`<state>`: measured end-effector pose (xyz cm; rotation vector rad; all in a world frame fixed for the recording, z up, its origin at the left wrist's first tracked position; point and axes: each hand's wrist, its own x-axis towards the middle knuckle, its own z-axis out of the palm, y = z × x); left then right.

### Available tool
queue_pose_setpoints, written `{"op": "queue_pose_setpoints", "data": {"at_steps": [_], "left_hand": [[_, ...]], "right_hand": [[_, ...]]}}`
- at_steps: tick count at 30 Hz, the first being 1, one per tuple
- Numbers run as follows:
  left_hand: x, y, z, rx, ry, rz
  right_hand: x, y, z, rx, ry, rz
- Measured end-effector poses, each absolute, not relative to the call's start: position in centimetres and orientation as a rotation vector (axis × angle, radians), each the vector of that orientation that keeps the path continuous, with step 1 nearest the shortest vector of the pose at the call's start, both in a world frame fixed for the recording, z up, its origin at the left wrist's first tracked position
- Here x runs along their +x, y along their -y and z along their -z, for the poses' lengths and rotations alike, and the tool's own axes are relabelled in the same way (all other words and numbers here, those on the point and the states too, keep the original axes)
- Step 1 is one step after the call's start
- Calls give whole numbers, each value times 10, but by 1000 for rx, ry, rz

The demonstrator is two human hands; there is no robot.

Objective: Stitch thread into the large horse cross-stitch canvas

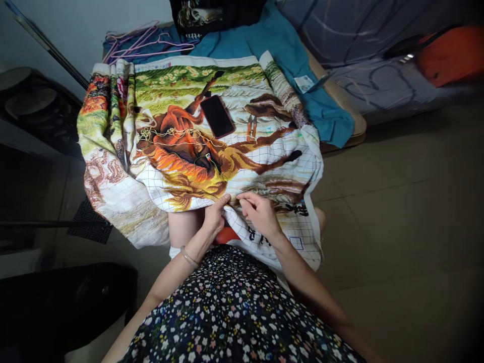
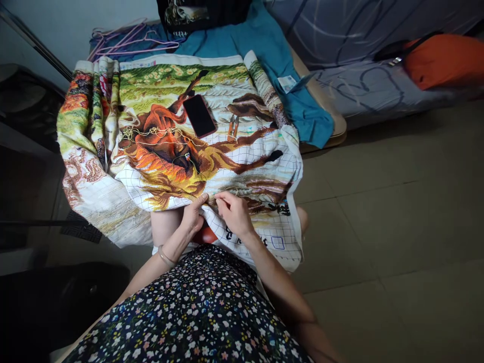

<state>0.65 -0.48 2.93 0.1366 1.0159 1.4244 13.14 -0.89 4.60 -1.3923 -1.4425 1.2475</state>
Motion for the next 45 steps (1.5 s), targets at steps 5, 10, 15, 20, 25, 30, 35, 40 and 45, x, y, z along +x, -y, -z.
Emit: {"op": "queue_pose_setpoints", "data": {"at_steps": [5, 10, 15, 20, 25, 30, 35, 40, 45], "left_hand": [[7, 4, -31, 138, -1003, -1434], [6, 4, -29, 134, -999, -1434], [6, 4, -28, 145, -994, -1426], [6, 4, -26, 108, -1025, -1416], [6, 4, -27, 92, -1040, -1404], [6, 2, -26, 114, -1057, -1406], [6, -1, -24, 103, -1110, -1422], [7, -3, -24, 90, -1139, -1434], [6, -4, -27, 70, -1142, -1398]], "right_hand": [[128, 9, -41, -1466, 1589, -1063], [126, 7, -48, -1499, 1662, -955], [126, 4, -52, -1503, 1731, -880], [119, 3, -60, -1577, 1880, -688], [112, 8, -54, -1591, 1736, -831], [113, 7, -32, -1475, 1484, -1117], [107, 7, -21, -1442, 1316, -1154], [102, 10, -20, -1465, 1318, -1045], [99, 12, -16, -1475, 1322, -958]]}}
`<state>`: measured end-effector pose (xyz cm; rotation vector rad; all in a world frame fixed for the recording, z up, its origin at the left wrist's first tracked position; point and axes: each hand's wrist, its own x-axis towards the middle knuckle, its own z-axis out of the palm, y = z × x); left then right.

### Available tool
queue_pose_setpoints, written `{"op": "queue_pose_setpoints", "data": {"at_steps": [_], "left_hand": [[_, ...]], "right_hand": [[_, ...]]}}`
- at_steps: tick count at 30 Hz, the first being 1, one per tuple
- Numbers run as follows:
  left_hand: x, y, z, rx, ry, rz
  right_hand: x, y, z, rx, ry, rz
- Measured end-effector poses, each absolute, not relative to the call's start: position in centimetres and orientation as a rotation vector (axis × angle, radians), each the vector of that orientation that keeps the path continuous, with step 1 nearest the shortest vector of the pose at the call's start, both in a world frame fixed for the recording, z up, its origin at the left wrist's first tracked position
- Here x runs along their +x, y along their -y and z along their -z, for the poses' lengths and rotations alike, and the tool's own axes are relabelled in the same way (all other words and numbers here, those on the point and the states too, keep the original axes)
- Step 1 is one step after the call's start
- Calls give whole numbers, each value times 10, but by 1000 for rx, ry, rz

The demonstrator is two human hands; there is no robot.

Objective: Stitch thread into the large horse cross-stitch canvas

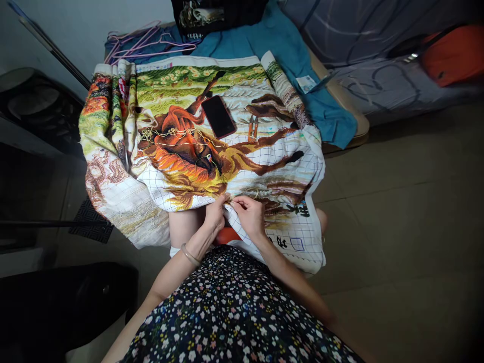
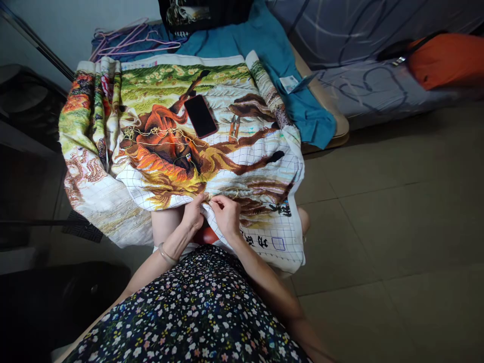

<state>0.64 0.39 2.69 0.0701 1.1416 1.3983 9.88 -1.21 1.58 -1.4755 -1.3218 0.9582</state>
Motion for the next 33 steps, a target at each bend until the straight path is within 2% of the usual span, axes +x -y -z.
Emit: {"op": "queue_pose_setpoints", "data": {"at_steps": [7, 14, 18, 22, 25, 27, 31, 33], "left_hand": [[7, 1, -31, 60, -1058, -1408], [4, 8, -21, 122, -994, -1386], [3, 9, -21, 129, -985, -1414], [4, 9, -24, 117, -991, -1453], [5, 8, -24, 117, -984, -1453], [6, 8, -23, 111, -981, -1443], [6, 9, -21, 124, -981, -1438], [5, 9, -21, 132, -990, -1424]], "right_hand": [[95, 8, -23, -1523, 1169, -995], [102, -4, -50, -1518, 1482, -1011], [136, -15, -74, -1249, 1059, -1128], [199, -29, -110, -823, 749, -918], [216, -28, -124, -721, 754, -751], [203, -21, -118, -803, 849, -770], [156, 0, -83, -1110, 1151, -1137], [140, 6, -66, -1274, 1350, -1221]]}}
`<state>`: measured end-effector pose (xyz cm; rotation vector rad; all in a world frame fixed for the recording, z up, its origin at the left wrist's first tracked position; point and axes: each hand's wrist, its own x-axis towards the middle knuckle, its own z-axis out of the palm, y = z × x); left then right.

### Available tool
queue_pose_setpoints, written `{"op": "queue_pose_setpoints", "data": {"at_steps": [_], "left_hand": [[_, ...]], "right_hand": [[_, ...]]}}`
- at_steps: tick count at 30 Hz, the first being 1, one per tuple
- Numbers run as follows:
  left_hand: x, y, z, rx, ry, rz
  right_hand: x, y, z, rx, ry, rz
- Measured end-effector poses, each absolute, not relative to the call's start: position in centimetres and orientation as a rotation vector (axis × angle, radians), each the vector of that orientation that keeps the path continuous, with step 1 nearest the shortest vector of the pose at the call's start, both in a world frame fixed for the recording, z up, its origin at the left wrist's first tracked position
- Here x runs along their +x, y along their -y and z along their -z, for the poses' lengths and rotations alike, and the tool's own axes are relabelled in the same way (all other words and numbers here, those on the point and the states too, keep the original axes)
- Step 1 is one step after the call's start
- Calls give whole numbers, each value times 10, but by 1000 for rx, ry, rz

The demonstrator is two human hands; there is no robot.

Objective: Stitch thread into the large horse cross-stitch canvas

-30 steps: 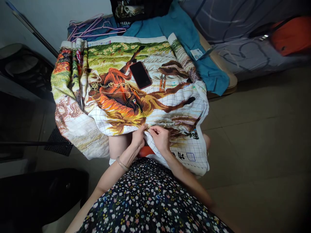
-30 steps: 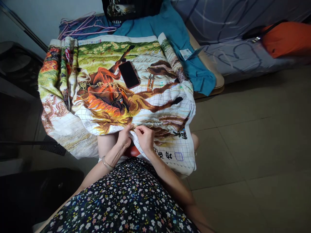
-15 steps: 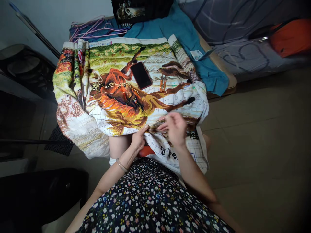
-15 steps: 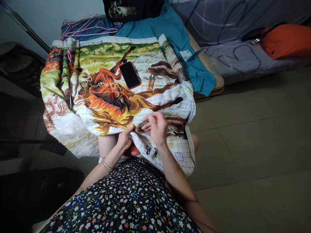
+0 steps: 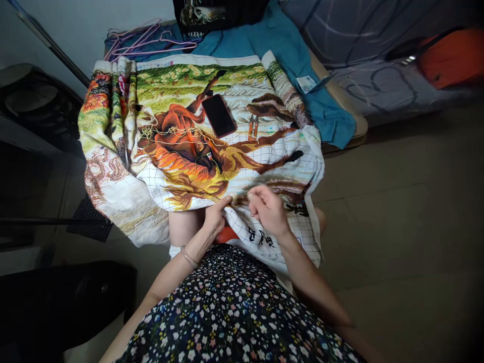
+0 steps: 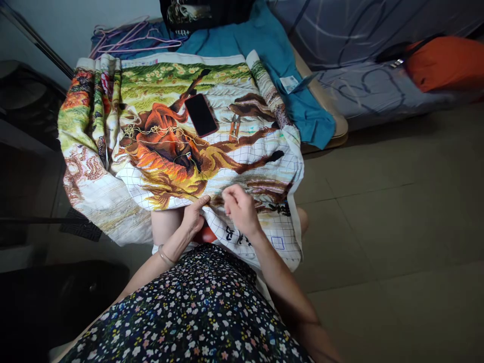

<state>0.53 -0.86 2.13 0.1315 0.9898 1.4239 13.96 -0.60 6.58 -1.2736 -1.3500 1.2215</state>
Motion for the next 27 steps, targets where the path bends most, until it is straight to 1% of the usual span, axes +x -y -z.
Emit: {"op": "queue_pose_setpoints", "data": {"at_steps": [3, 7, 17, 22, 27], "left_hand": [[5, 8, -24, 125, -1002, -1398], [5, 8, -27, 121, -1007, -1398], [5, 8, -29, 112, -1022, -1388], [6, 8, -28, 101, -1026, -1401], [5, 8, -25, 90, -1013, -1389]], "right_hand": [[130, 8, -52, -1411, 1586, -1117], [129, 4, -50, -1471, 1683, -994], [128, 2, -57, -1547, 1852, -806], [126, -3, -68, -1590, 2053, -704], [116, -4, -78, -1736, 2269, -521]]}}
